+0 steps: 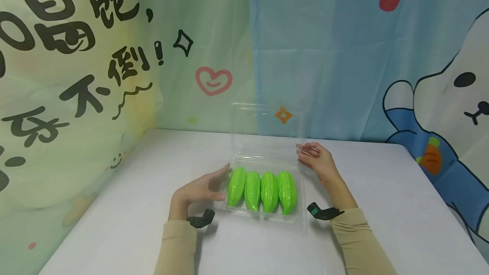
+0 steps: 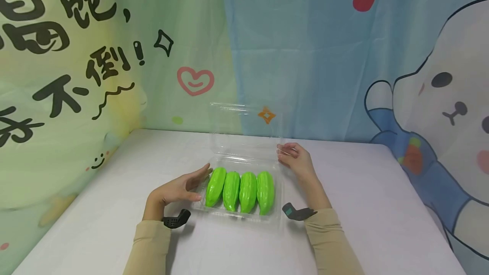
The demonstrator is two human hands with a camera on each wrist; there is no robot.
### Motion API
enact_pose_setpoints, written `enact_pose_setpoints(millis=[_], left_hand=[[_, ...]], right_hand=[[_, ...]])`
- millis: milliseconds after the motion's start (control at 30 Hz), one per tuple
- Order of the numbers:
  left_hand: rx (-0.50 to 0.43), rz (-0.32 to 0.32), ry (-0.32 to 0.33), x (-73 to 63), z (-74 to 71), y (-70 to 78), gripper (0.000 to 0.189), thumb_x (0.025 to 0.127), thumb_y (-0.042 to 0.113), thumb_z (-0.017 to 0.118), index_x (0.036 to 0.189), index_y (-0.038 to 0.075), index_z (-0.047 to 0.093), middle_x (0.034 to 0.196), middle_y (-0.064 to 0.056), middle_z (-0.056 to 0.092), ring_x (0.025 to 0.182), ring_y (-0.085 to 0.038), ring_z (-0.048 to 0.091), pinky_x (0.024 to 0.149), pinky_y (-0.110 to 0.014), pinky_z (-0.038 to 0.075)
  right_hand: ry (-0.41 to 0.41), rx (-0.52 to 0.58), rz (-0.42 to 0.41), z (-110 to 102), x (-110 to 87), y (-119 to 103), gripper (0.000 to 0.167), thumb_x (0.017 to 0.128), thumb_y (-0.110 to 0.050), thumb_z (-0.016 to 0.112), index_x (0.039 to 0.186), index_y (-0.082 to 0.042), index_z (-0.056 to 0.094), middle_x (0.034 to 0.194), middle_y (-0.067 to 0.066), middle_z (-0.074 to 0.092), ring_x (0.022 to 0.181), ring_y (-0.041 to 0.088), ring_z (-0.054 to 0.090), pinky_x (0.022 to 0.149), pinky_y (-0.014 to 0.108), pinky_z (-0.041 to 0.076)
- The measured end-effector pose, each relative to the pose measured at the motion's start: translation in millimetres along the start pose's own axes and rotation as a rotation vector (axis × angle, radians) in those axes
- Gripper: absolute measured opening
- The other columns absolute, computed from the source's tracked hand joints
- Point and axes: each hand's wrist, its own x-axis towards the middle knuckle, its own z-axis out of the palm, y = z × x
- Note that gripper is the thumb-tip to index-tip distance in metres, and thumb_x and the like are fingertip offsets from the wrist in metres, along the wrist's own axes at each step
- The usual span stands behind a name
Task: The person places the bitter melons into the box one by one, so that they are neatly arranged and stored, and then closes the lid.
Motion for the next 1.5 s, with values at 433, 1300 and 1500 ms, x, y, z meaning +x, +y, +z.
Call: enact_pose_setpoints(millis=[433, 1300, 1500], left_hand=[[0.013, -0.034, 0.015, 0.1, 3.0, 2.0, 0.100, 0.076, 0.033, 0.078, 0.153, 0.023, 0.015, 0.159, 0.004, 0.018, 0.148, -0.019, 0.013, 0.121, -0.046, 0.012], [-0.058, -0.003, -0.011, 1.9, 4.7, -3.0, 0.099, 0.078, 0.028, 0.077, 0.154, 0.021, 0.013, 0.158, -0.001, 0.022, 0.146, -0.021, 0.022, 0.119, -0.043, 0.024], [-0.066, 0.010, -0.017, 1.2, 4.3, -1.2, 0.099, 0.078, 0.026, 0.077, 0.154, 0.021, 0.012, 0.159, -0.001, 0.021, 0.146, -0.020, 0.021, 0.119, -0.042, 0.023]], right_hand=[[-0.145, 0.045, -0.008, -12, -6.3, -2, 0.031, 0.091, -0.013, 0.063, 0.117, -0.001, 0.049, 0.127, -0.010, 0.060, 0.107, 0.003, 0.064, 0.087, 0.028, 0.056], [-0.107, 0.018, 0.045, -12, -11.4, -5, 0.036, 0.094, -0.039, 0.054, 0.084, -0.005, 0.057, 0.144, 0.011, 0.048, 0.104, 0.003, 0.065, 0.087, 0.031, 0.057], [-0.132, -0.037, 0.079, -12, -15.1, -10, 0.033, 0.095, -0.037, 0.055, 0.087, -0.005, 0.054, 0.139, 0.013, 0.050, 0.105, 0.005, 0.063, 0.090, 0.032, 0.056]])
